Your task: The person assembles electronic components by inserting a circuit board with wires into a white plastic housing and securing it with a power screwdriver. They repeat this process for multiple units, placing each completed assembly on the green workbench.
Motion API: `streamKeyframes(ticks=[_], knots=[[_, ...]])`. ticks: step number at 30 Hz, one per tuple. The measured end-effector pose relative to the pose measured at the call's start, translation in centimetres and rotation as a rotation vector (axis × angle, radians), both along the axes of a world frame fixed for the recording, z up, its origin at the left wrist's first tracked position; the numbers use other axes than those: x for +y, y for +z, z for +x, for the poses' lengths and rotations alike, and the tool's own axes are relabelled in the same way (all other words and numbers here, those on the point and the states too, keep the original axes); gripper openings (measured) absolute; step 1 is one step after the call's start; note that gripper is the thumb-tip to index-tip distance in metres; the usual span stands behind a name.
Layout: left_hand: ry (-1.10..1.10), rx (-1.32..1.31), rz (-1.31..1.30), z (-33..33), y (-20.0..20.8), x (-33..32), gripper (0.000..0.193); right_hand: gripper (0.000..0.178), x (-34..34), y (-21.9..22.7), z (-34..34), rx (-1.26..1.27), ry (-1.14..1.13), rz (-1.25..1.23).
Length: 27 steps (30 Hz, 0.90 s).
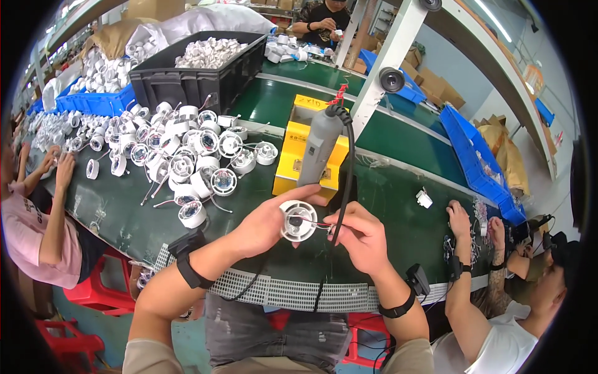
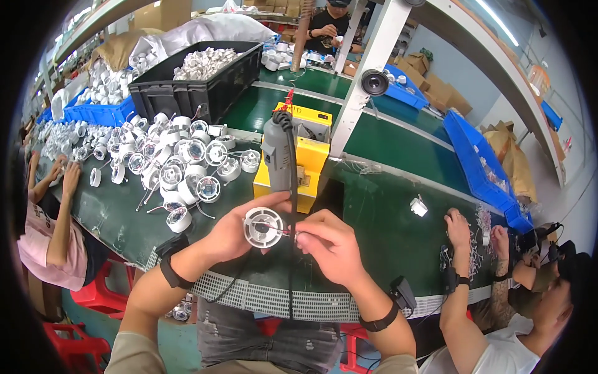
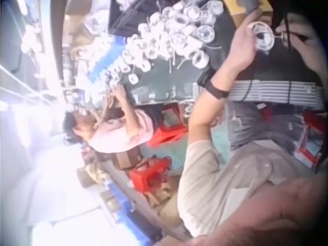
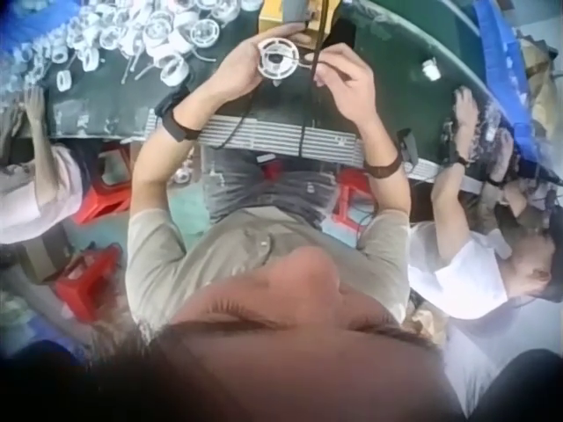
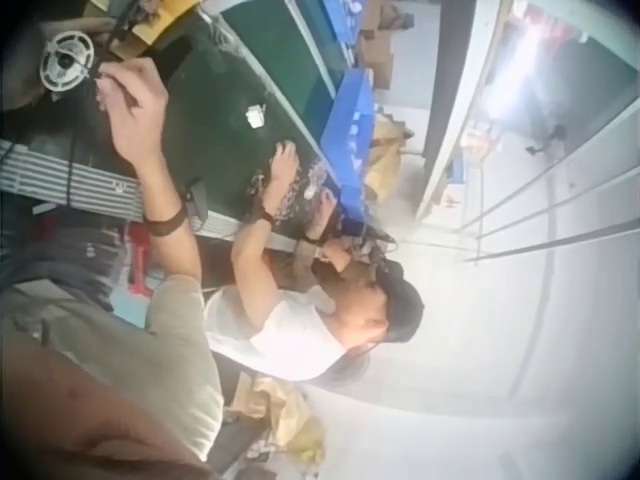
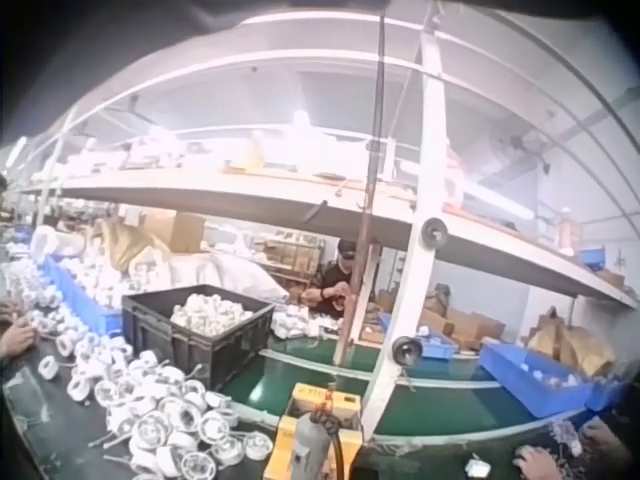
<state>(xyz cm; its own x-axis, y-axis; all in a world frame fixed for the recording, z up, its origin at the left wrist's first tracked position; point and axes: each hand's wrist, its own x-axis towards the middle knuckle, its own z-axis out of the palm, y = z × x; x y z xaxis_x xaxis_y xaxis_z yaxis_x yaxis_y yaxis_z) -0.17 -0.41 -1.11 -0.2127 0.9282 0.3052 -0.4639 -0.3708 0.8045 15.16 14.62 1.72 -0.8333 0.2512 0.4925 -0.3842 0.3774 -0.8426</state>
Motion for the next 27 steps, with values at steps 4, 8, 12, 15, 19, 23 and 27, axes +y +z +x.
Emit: streamKeyframes(ticks=[4, 8, 12, 15, 19, 23, 27], knots=[[0.165, 0.256, 0.005, 0.0, -0.6, 0.2, 0.077, 0.016, -1.1, 0.2, -0.2, -0.045, 0.064, -0.164], [0.383, 0.163, 0.055, 0.5, -1.5, 0.9, 0.067, 0.015, -3.3, 0.2, -0.7, -0.22, -0.06, -0.469], [0.327, 0.128, 0.056, 0.8, -2.1, 1.0, 0.064, 0.017, -4.9, -0.3, -1.5, -0.125, -0.106, -0.48], [0.268, 0.132, 0.043, 1.4, -1.3, 0.5, 0.053, 0.018, -5.3, -0.5, -1.7, -0.112, -0.154, -0.385], [0.348, 0.164, 0.043, 1.9, -1.2, 0.8, 0.05, 0.019, -4.9, -1.1, -1.6, 0.022, -0.295, 0.006], [0.406, 0.315, -0.027, 1.5, -1.2, 0.4, 0.055, 0.022, -4.4, -1.2, -1.9, 0.08, -0.358, 0.215], [0.48, 0.476, -0.023, 1.3, -1.2, 0.5, 0.065, 0.02, -4.3, -1.5, -1.8, 0.046, -0.354, 0.202]])
